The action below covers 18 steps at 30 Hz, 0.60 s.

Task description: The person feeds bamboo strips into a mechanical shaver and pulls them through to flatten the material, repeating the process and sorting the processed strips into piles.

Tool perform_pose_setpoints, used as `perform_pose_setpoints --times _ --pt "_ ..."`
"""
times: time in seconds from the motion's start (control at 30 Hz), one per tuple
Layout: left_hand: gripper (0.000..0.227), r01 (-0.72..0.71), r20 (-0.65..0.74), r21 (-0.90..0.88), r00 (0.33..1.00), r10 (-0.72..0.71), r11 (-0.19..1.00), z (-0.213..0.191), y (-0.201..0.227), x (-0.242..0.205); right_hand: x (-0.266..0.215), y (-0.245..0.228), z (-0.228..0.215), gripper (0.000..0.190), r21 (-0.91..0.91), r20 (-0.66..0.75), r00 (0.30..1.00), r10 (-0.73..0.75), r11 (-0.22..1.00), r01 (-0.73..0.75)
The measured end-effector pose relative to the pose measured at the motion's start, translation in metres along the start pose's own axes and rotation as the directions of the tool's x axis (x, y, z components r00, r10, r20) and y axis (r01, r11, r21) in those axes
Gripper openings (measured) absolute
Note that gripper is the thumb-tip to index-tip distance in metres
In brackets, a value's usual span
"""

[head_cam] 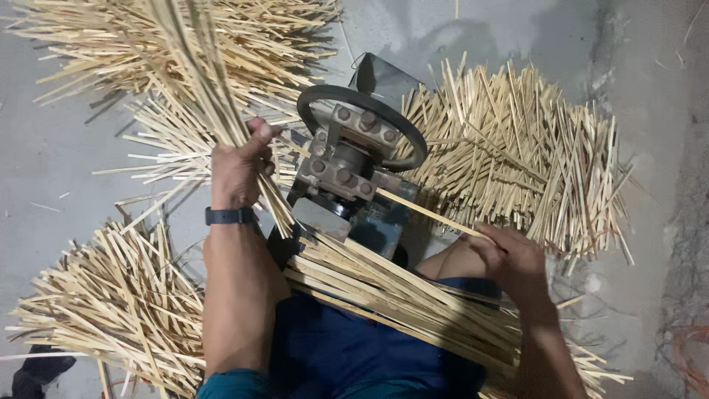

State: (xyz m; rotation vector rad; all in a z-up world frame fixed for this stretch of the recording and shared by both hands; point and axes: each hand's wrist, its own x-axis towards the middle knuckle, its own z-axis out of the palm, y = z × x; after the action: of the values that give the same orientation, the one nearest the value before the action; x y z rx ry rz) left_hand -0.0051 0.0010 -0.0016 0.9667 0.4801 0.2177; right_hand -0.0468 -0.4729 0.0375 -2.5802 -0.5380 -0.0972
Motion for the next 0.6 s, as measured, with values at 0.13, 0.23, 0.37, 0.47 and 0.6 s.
perform_pose_setpoints --times 0.13,0.23,0.37,0.47,0.6 --pt "0.027 0.052 -0.006 -0.011 0.999 -0.052 0.999 0.008 -0.003 0.004 -0.007 -0.012 0.027 0.028 0.069 0.222 0.969 0.112 0.989 -0.13" --pt "0.028 0.016 0.047 -0.009 0.999 -0.016 1.0 0.009 -0.001 0.003 -0.032 -0.024 0.048 0.023 0.039 0.618 0.736 0.277 0.924 -0.381" --pt "0.026 -0.022 0.03 0.01 0.999 0.022 1.0 0.007 0.002 0.002 -0.049 -0.018 0.056 0.021 0.102 0.466 0.855 0.227 0.946 -0.307" --pt "0.023 -0.064 -0.014 -0.02 0.998 0.064 0.998 -0.003 0.006 0.006 -0.047 0.006 0.043 0.018 -0.098 0.461 0.811 0.36 0.929 -0.356" --pt "0.025 -0.079 -0.087 -0.262 0.994 0.058 0.962 -0.021 0.008 0.013 -0.049 0.049 0.002 0.019 -0.046 0.27 0.939 0.213 0.977 -0.209"
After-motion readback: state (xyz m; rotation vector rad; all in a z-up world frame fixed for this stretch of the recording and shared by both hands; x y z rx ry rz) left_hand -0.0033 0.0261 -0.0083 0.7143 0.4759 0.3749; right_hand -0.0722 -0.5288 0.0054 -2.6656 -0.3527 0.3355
